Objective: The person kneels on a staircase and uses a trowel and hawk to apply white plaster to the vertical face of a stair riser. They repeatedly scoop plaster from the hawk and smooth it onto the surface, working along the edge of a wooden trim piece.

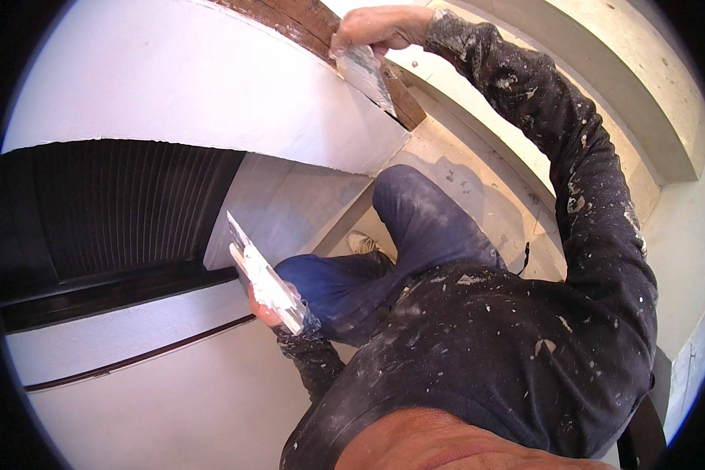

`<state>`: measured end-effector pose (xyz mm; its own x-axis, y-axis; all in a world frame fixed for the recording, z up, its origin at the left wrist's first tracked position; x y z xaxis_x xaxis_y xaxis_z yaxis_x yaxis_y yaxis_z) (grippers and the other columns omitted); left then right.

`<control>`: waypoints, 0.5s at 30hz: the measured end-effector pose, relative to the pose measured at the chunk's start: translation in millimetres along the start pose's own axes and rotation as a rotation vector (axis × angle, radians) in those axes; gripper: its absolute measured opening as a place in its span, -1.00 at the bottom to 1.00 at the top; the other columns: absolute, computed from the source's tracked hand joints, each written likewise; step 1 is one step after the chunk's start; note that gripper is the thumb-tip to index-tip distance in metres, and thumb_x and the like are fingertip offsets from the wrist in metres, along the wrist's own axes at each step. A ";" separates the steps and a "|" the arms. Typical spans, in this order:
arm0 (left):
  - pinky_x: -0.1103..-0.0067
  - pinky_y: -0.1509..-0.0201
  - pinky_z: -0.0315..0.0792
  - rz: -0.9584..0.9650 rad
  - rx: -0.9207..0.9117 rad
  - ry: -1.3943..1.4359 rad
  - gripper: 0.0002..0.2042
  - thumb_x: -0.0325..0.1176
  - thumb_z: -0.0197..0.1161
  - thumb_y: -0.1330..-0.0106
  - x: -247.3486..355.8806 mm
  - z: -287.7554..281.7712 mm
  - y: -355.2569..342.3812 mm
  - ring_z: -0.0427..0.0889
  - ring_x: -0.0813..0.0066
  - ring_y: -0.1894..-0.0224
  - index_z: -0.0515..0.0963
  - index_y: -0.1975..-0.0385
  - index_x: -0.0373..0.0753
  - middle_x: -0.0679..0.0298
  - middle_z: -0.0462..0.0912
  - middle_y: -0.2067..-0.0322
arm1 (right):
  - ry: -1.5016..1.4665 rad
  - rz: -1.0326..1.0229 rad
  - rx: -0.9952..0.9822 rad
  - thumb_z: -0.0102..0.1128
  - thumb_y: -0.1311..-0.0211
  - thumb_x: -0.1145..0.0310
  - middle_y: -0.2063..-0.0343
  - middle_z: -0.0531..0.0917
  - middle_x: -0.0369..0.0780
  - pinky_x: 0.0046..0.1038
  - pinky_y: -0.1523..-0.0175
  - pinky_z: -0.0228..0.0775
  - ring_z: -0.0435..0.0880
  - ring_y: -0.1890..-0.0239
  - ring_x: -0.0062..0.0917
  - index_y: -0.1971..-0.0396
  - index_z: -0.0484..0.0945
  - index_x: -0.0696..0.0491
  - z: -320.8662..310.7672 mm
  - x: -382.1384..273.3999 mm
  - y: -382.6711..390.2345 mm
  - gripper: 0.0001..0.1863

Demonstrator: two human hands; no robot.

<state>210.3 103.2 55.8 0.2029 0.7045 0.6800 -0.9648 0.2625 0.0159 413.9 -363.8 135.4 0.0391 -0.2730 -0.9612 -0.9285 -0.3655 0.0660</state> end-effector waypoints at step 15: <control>0.45 0.30 0.68 0.000 0.396 -0.033 -0.63 -0.21 0.02 -0.45 -56.0 124.2 -26.4 0.75 0.28 0.36 0.52 -0.05 -0.38 0.07 0.73 0.26 | 0.356 -1.043 0.149 0.16 -0.14 0.62 -0.08 0.63 -0.09 -0.22 -0.33 0.42 0.55 -0.21 -0.29 -0.19 0.58 -0.02 105.1 -144.6 159.3 -0.45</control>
<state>203.7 -25.1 108.4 0.2033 0.6814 0.7031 -0.9560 -0.0169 0.2929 221.5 -289.1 256.7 0.9080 -0.1429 -0.3938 -0.4131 -0.4608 -0.7855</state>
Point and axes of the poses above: each hand's wrist, its own y-axis away from the middle knuckle, its own z-axis out of the palm, x = y × z, the point moved 10 cm from there along -y, towards the middle knuckle
